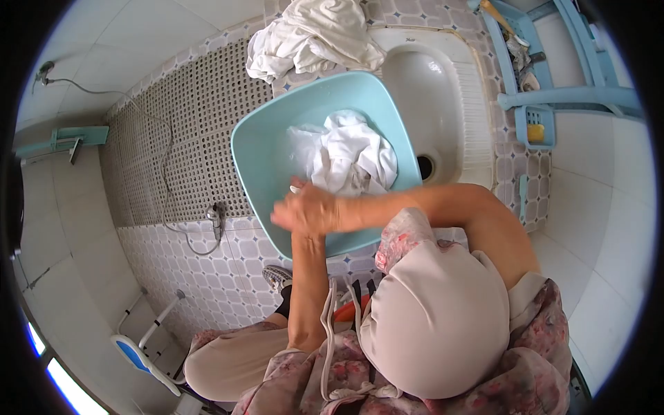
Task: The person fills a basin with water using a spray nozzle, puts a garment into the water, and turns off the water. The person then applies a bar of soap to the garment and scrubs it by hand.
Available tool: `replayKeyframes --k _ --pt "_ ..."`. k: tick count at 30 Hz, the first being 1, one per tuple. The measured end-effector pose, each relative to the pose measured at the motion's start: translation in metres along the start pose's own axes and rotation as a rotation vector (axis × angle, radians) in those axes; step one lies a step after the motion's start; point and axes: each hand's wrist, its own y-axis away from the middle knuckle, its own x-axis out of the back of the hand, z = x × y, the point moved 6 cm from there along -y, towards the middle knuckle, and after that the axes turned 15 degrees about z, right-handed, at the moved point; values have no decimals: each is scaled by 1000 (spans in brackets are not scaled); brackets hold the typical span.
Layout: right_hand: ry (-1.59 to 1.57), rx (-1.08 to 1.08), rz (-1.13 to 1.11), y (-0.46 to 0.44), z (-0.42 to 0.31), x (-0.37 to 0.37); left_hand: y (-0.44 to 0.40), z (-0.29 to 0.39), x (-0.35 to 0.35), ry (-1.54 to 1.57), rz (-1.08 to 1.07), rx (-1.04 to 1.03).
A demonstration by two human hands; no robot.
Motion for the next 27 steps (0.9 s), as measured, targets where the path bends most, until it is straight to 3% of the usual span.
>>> replayKeyframes --k 2,4,7,10,14,16,19,22,27 --pt "61 -298 -99 5 60 -13 32 1 -16 -396 582 -20" --pt "167 -518 -100 -2 82 -2 34 2 -37 -412 575 -30" --pt "-3 -435 -14 -6 53 10 27 9 -26 -409 499 -65" --pt "216 -46 -93 -3 -8 7 28 5 1 -382 494 -23" --pt "-34 -350 -28 15 76 -22 26 4 0 -343 455 17" --pt "160 -627 -80 8 125 -1 44 9 -56 -321 441 40" --pt "-35 -822 -199 5 160 10 58 23 -66 -401 506 61" --pt "-383 -980 -38 1 173 31 59 23 -57 -775 314 36" --pt "-337 -972 -182 -3 177 47 61 46 -48 -510 406 -162"
